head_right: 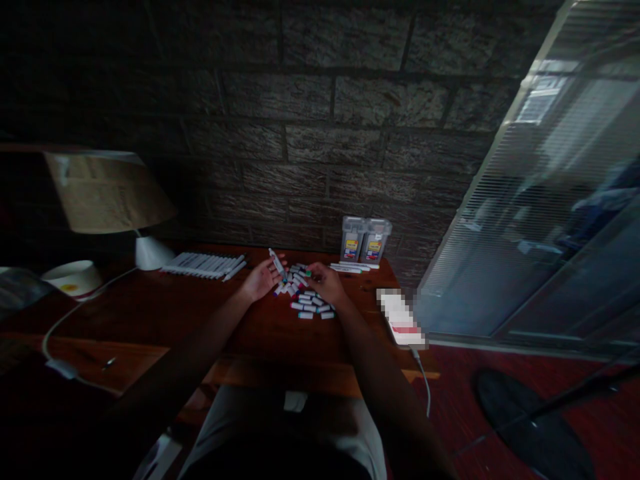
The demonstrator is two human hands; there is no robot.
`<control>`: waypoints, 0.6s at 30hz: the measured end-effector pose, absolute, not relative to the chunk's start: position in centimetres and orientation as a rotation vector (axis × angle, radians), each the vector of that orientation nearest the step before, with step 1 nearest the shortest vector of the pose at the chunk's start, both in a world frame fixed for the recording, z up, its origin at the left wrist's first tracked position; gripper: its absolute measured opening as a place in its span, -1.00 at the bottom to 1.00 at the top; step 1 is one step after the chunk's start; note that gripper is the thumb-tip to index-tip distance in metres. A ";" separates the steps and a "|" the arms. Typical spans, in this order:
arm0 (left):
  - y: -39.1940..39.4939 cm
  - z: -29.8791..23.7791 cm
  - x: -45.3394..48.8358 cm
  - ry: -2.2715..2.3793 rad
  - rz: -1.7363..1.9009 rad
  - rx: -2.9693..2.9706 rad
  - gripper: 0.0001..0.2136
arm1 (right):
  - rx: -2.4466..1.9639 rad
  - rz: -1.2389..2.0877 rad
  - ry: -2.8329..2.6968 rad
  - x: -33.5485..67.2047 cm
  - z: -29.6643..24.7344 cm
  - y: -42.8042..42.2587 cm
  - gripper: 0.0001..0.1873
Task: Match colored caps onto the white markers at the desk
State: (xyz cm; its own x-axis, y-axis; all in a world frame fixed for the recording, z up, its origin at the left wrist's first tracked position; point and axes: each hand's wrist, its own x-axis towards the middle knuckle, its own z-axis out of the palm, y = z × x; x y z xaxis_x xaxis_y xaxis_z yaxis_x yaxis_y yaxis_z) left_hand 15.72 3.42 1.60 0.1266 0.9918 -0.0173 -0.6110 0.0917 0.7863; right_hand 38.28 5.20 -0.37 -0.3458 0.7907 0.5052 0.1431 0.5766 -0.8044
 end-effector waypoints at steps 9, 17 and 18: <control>3.1 1.9 16.1 0.684 1.353 0.708 -0.84 | -0.783 0.844 -1.786 37.9 0.0 4.5 -0.60; 3.1 1.7 16.1 0.721 1.384 0.690 -0.88 | -0.791 0.777 -1.789 37.9 0.1 4.5 -0.64; 3.2 1.7 16.1 0.723 1.387 0.691 -0.88 | -0.791 0.768 -1.777 37.9 0.2 4.4 -0.63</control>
